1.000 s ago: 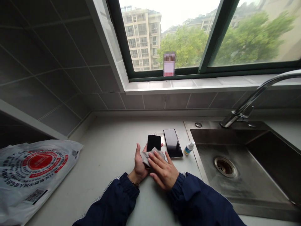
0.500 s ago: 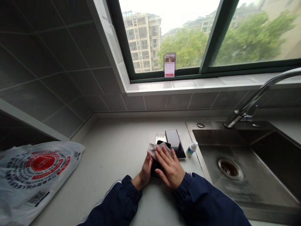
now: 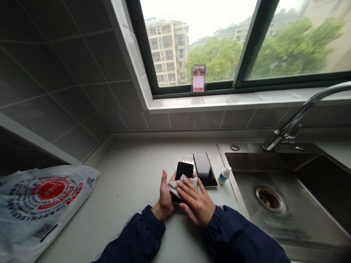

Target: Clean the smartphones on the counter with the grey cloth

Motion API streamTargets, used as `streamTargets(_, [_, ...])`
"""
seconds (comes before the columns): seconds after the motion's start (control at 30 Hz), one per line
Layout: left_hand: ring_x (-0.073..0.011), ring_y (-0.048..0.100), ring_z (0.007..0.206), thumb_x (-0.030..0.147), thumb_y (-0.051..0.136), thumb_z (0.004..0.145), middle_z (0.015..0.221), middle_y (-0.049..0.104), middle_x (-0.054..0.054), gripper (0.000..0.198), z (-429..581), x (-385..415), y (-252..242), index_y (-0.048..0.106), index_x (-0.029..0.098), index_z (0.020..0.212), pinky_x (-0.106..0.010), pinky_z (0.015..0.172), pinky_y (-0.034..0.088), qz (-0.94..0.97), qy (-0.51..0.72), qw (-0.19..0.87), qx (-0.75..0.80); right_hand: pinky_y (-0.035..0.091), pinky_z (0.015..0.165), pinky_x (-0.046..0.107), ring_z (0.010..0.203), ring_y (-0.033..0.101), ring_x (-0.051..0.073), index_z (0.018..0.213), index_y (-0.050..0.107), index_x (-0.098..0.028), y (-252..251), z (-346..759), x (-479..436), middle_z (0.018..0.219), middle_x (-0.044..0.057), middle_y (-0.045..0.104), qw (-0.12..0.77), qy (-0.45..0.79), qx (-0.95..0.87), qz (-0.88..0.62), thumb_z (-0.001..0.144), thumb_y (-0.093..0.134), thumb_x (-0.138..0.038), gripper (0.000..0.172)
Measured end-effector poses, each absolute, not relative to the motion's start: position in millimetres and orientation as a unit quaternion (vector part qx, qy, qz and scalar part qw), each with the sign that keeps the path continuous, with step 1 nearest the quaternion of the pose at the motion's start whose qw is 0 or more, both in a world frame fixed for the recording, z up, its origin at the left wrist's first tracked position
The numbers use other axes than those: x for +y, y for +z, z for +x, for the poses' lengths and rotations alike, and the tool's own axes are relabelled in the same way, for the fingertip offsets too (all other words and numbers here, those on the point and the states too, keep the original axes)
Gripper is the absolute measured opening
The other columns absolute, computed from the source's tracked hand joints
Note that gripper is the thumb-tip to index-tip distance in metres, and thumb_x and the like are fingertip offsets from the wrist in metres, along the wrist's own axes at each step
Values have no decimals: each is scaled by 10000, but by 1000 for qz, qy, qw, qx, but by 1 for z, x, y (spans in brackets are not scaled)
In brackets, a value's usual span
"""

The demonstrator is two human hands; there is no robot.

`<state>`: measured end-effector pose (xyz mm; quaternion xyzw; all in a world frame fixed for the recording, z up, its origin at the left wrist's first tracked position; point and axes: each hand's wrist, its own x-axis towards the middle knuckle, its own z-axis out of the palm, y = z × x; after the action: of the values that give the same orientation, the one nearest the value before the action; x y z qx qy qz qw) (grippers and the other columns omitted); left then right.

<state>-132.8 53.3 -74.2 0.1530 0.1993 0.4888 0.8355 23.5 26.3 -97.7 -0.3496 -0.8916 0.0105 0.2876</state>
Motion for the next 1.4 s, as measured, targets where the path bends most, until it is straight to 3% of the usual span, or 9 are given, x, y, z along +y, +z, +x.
streamTargets(0.17, [-323,326,1430,674,322,911,1455,508,-131,748,-131,50,-85,451,157,1436,-481,1212,146,235,458,829,216,158,1157,615,1471,213,309,1550,186,-146,-100,28,34,1572,119,270,277,-14,-856,-436,976,422,-296,639])
streamTargets(0.33, [-228,68,1505,574,455,918,1528,420,-33,580,-130,43,-88,569,203,1349,-335,1227,-25,364,471,756,274,215,1129,626,1479,147,353,1563,46,-110,-101,29,36,1589,160,190,301,-27,-829,-470,977,420,-355,737])
streamTargets(0.4, [-233,100,1502,578,485,903,1495,470,-45,582,-130,44,-90,587,197,1330,-343,1230,-1,342,482,756,282,195,1135,632,1479,144,355,1563,77,-113,-100,28,34,1588,153,200,294,-23,-842,-452,970,435,-363,737])
streamTargets(0.53, [-317,377,1404,630,448,891,1310,635,-149,676,-128,51,-88,600,105,1290,-430,1216,154,228,507,790,258,150,1159,625,1474,186,329,1542,220,-127,-98,24,28,1565,131,278,267,-7,-882,-389,959,467,-350,671])
streamTargets(0.7, [-355,567,1230,640,413,898,1263,651,-175,711,-131,53,-75,471,143,1403,-526,1127,308,134,513,818,224,-13,1192,579,1444,298,279,1401,482,-163,-97,25,28,1483,86,449,287,-8,-897,-337,945,496,-259,467])
streamTargets(0.9, [-352,605,1171,669,399,886,1296,623,-183,772,-138,53,-71,366,171,1475,-518,1067,374,125,485,839,215,-13,1210,530,1406,384,227,1295,571,-204,-92,32,32,1413,45,543,308,-13,-891,-334,954,474,-201,354])
streamTargets(1.17, [-331,550,1249,619,344,929,1361,586,-151,700,-134,50,-72,354,196,1487,-477,1112,313,144,462,859,167,260,1126,593,1476,182,330,1498,306,-90,-101,34,38,1551,158,313,314,-27,-839,-444,976,403,-248,554])
streamTargets(1.27, [-336,549,1249,614,353,929,1362,584,-159,704,-134,50,-72,357,182,1485,-480,1115,309,138,463,860,166,266,1117,608,1474,183,341,1481,336,-82,-103,32,37,1546,160,326,317,-22,-843,-434,973,409,-240,537])
streamTargets(1.4, [-352,575,1211,622,386,914,1331,599,-187,733,-137,53,-73,369,152,1477,-506,1093,334,129,484,848,175,181,1166,593,1461,248,307,1402,461,-119,-100,29,30,1500,114,427,312,5,-876,-368,951,460,-233,465])
